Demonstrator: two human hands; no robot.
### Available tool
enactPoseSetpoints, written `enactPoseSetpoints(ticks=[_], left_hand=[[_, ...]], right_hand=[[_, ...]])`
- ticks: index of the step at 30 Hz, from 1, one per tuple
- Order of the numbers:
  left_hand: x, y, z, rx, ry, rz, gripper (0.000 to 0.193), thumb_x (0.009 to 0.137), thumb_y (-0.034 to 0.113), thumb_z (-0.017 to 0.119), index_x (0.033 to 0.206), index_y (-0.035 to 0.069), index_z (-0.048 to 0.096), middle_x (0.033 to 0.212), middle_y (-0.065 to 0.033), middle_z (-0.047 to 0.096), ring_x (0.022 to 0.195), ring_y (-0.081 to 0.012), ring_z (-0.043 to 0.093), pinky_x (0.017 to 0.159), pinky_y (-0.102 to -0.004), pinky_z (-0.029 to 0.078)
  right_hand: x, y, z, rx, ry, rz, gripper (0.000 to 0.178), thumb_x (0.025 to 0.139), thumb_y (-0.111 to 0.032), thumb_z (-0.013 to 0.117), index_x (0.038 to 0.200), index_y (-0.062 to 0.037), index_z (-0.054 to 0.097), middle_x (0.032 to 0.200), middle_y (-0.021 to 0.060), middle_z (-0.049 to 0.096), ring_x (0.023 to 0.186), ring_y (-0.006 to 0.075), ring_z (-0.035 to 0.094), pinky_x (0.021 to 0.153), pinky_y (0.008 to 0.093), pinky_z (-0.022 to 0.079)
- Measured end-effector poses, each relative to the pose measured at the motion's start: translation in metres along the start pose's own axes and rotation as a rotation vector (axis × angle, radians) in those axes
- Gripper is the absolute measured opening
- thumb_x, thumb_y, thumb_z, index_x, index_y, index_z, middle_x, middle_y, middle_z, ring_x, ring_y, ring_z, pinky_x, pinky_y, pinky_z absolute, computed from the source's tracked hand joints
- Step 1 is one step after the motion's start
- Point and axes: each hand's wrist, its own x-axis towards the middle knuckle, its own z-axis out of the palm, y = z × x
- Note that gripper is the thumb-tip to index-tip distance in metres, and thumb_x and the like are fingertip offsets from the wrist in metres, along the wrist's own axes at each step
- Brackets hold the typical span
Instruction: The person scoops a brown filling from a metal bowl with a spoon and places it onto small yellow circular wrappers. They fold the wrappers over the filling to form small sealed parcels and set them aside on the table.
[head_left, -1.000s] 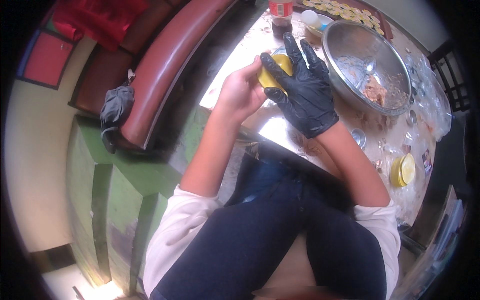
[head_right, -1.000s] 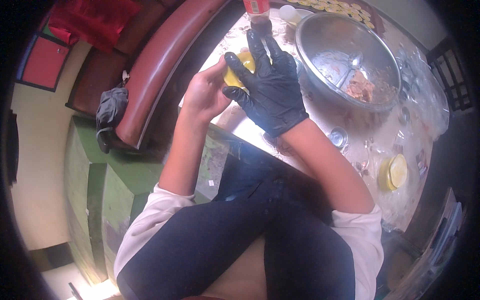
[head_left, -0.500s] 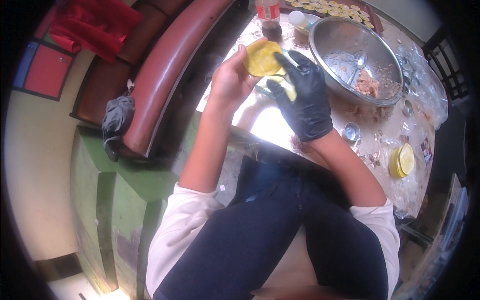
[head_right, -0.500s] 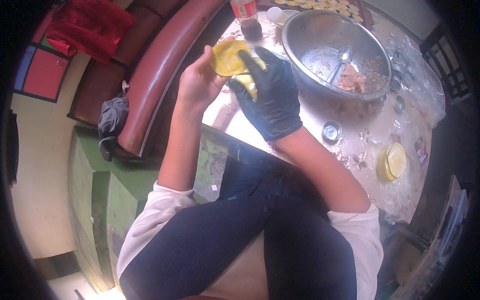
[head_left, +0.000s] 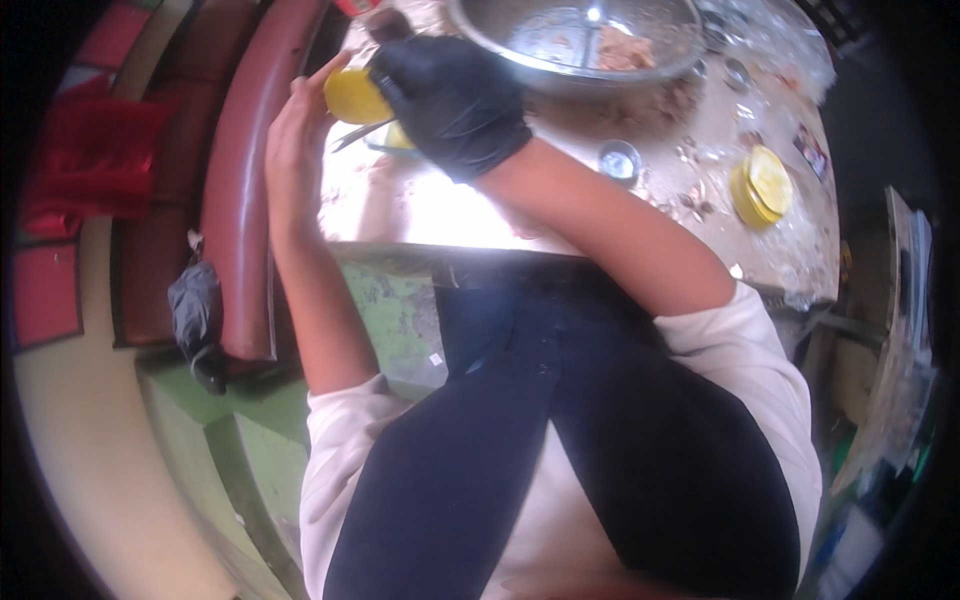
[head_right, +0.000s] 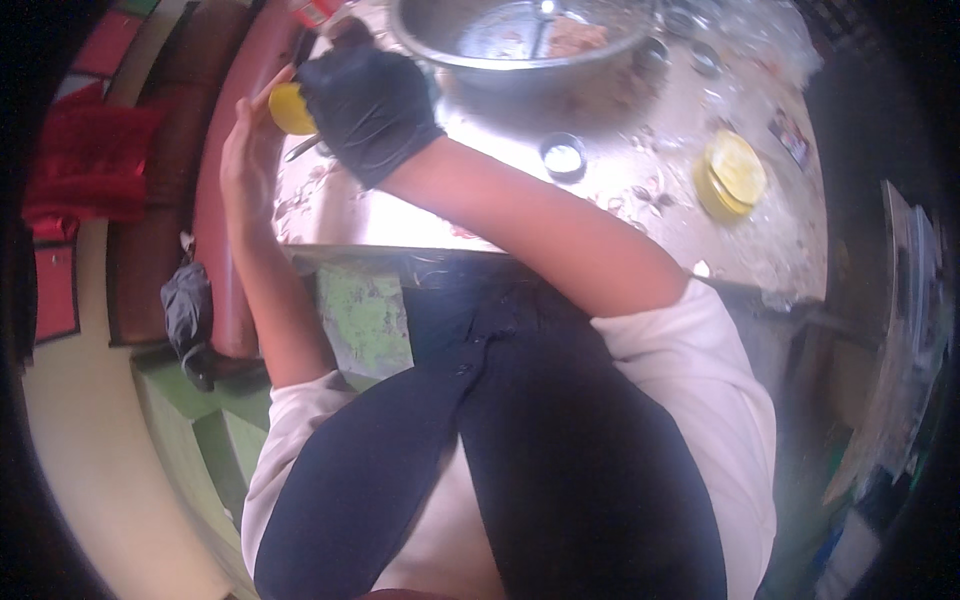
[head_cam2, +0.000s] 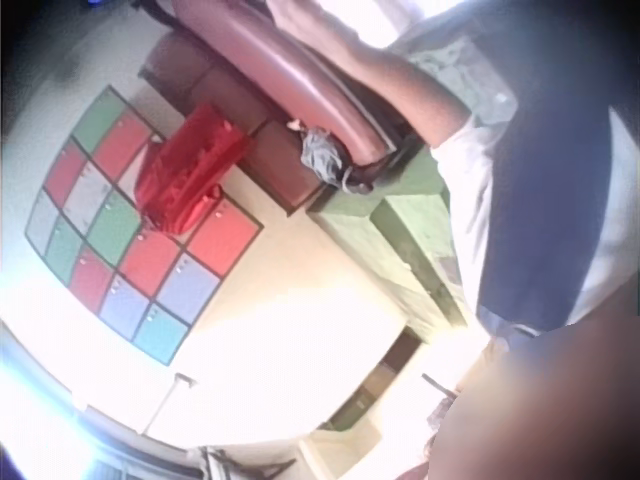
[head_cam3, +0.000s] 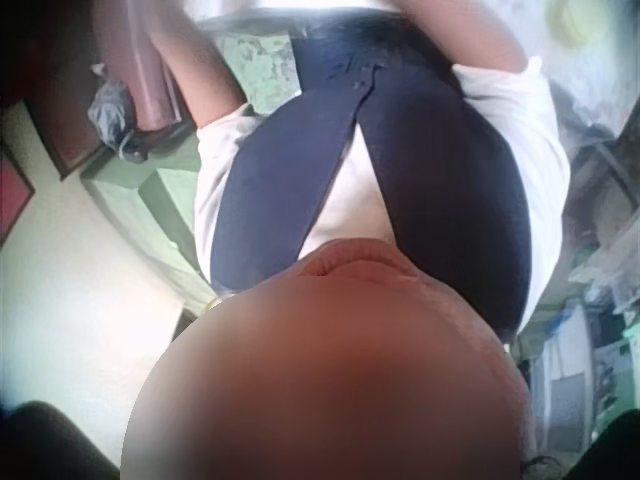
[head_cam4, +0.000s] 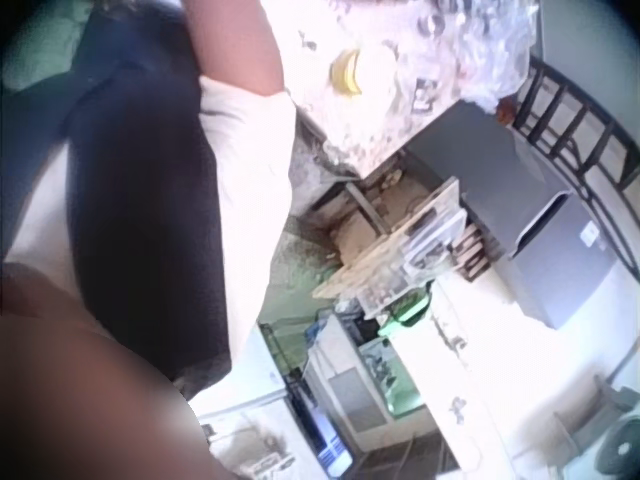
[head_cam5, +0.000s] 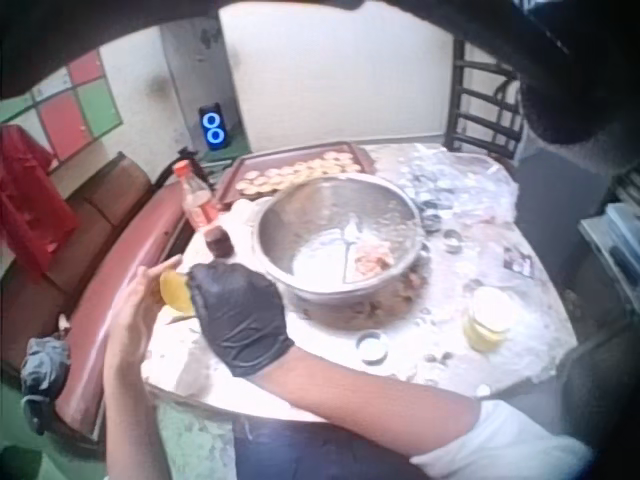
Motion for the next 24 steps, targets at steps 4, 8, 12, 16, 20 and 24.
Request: enactPoseSetpoints(ticks=[4, 8, 12, 16, 20, 24], left_hand=[[-0.019, 0.009, 0.019, 0.281, 0.015, -0.054, 0.042, 0.105, 0.022, 0.063, 0.137, -0.004, 0.062, 0.128, -0.0149, 0.068, 0.118, -0.017, 0.064, 0.101, -0.0316, 0.05], [-0.045, 0.007, 0.071, 0.09, -0.127, -0.171, 0.036, 0.096, 0.007, 0.072, 0.13, -0.004, 0.065, 0.117, -0.0115, 0.072, 0.105, -0.0157, 0.068, 0.093, -0.0295, 0.055], [-0.045, -0.014, 0.13, -0.027, -0.297, -0.32, 0.037, 0.095, 0.008, 0.075, 0.128, -0.006, 0.065, 0.109, -0.0087, 0.073, 0.098, -0.0137, 0.069, 0.089, -0.0282, 0.057], [-0.027, -0.03, 0.165, 0.048, -0.311, -0.346, 0.039, 0.092, 0.009, 0.076, 0.127, -0.006, 0.066, 0.101, -0.0071, 0.072, 0.09, -0.0119, 0.07, 0.078, -0.0258, 0.057], [-0.016, -0.037, 0.181, 0.189, -0.308, -0.37, 0.042, 0.092, 0.014, 0.079, 0.127, -0.007, 0.066, 0.098, -0.006, 0.069, 0.089, -0.0134, 0.071, 0.072, -0.0264, 0.058], [-0.015, -0.042, 0.186, 0.31, -0.248, -0.313, 0.043, 0.088, 0.023, 0.08, 0.121, -0.004, 0.072, 0.084, -0.0047, 0.069, 0.073, -0.0103, 0.064, 0.069, -0.0271, 0.055]], right_hand=[[-0.015, -0.005, -0.028, 0.089, -0.093, 0.16, 0.013, 0.094, -0.019, 0.068, 0.094, -0.0069, 0.073, 0.084, 0.0143, 0.071, 0.071, 0.0317, 0.069, 0.067, 0.0423, 0.054], [-0.057, 0.015, -0.095, 0.376, -0.2, 0.385, 0.016, 0.092, -0.016, 0.074, 0.101, -0.003, 0.075, 0.088, 0.0138, 0.075, 0.077, 0.0216, 0.072, 0.073, 0.0348, 0.057], [-0.092, 0.038, -0.145, 0.516, -0.121, 0.76, 0.017, 0.091, -0.011, 0.077, 0.101, 0.002, 0.075, 0.089, 0.0112, 0.077, 0.083, 0.0122, 0.07, 0.077, 0.0286, 0.057], [-0.102, 0.066, -0.17, 0.349, -0.126, 0.818, 0.02, 0.091, -0.012, 0.077, 0.104, 0.0031, 0.075, 0.089, 0.0108, 0.078, 0.079, 0.0114, 0.07, 0.075, 0.0285, 0.056], [-0.105, 0.084, -0.177, 0.259, -0.202, 0.839, 0.017, 0.092, -0.002, 0.074, 0.109, 0.0036, 0.075, 0.098, 0.0071, 0.077, 0.089, 0.0099, 0.068, 0.082, 0.026, 0.056], [-0.108, 0.093, -0.172, 0.195, -0.232, 0.789, 0.018, 0.092, -0.005, 0.076, 0.108, 0.0042, 0.075, 0.095, 0.0088, 0.077, 0.086, 0.0099, 0.068, 0.081, 0.0268, 0.055]])
